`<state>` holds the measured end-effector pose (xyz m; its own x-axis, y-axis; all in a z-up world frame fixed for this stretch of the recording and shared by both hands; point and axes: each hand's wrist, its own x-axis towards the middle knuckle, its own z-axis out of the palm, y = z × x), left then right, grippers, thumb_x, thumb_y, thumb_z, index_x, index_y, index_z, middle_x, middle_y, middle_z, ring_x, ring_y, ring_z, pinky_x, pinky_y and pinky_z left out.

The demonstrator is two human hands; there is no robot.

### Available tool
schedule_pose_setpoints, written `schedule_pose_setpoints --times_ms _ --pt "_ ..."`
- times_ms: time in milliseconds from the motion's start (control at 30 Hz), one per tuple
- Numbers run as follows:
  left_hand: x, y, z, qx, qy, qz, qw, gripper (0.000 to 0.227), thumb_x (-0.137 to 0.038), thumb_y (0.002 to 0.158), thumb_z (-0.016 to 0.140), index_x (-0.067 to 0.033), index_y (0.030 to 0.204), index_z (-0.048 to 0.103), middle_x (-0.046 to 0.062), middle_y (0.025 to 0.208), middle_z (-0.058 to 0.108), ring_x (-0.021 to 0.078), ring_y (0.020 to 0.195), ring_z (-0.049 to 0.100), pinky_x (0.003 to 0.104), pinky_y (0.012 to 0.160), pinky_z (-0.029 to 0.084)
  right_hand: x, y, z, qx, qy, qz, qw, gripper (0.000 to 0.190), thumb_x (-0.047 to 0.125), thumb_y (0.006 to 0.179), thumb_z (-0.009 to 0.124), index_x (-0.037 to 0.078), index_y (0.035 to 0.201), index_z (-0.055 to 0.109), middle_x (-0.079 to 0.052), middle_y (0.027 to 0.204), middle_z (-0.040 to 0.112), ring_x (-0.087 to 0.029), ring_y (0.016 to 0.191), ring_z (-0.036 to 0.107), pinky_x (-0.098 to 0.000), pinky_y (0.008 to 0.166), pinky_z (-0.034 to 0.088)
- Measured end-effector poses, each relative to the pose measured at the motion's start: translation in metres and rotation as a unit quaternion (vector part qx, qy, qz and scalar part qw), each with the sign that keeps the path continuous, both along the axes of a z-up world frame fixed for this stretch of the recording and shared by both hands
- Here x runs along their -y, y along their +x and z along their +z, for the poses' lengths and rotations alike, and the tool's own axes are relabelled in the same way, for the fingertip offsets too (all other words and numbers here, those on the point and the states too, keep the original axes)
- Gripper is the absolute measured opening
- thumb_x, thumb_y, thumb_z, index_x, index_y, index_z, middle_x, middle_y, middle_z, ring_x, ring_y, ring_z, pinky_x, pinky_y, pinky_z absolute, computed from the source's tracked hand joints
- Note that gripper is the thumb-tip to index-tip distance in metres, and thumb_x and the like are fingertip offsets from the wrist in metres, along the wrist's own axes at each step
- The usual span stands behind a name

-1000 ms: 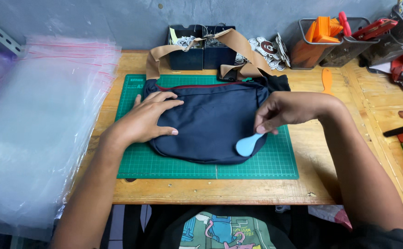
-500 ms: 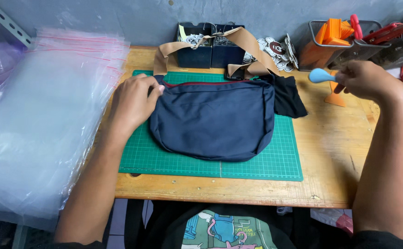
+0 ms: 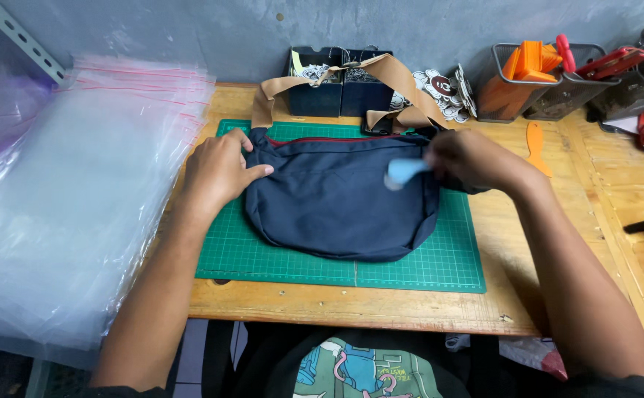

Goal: The person cleans a bag using a cloth, checks the straps and buckles, attaches a character keychain to the zipper, and places the bag into a plastic shipping envelope.

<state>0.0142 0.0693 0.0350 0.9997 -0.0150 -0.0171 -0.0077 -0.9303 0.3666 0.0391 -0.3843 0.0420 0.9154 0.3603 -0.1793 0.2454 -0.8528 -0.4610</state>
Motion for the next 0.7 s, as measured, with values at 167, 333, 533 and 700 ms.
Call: schedule_pose_setpoints --times_ms 167,333,533,700 --pt "-0.004 0.004 -0.015 0.014 0.036 0.015 0.999 0.051 -0.050 0.093 0.092 -0.0148 0.124 0.072 0.011 0.105 0.083 0.0430 0.114 0.078 0.062 0.095 0.060 0.047 0.002 0.036 0.098 0.040 -0.099 0.989 0.020 0.030 0.117 0.077 0.011 0.117 0.082 -0.007 0.094 0.080 -0.025 0.094 0.072 -0.0399 0.083 0.051" --pt "-0.005 0.002 -0.017 -0.015 0.107 0.041 0.993 0.068 -0.082 0.097 0.077 -0.0152 0.104 0.082 0.014 0.111 0.083 0.0472 0.108 0.076 0.059 0.085 0.058 0.111 0.003 0.040 0.001 0.020 -0.191 0.981 0.027 0.019 0.116 0.079 -0.005 0.124 0.087 -0.016 0.105 0.084 -0.026 0.089 0.069 -0.0411 0.085 0.051" --pt "-0.008 0.011 -0.022 0.038 0.029 0.024 0.999 0.037 -0.054 0.101 0.077 -0.0178 0.094 0.073 0.009 0.102 0.081 0.0457 0.106 0.073 0.060 0.085 0.054 0.140 0.035 0.002 0.000 -0.164 -0.198 0.966 0.038 0.030 0.111 0.074 0.001 0.093 0.091 -0.014 0.085 0.085 -0.028 0.081 0.066 -0.0431 0.073 0.047" --pt "-0.003 0.002 0.019 0.076 -0.556 0.051 0.826 0.006 -0.019 0.105 0.069 -0.0209 0.099 0.071 -0.006 0.100 0.078 0.0060 0.090 0.070 0.023 0.079 0.053 0.133 0.039 -0.007 0.006 -0.212 -0.208 0.955 0.032 0.035 0.106 0.073 0.016 0.119 0.096 -0.015 0.105 0.092 -0.036 0.095 0.079 -0.0487 0.080 0.055"
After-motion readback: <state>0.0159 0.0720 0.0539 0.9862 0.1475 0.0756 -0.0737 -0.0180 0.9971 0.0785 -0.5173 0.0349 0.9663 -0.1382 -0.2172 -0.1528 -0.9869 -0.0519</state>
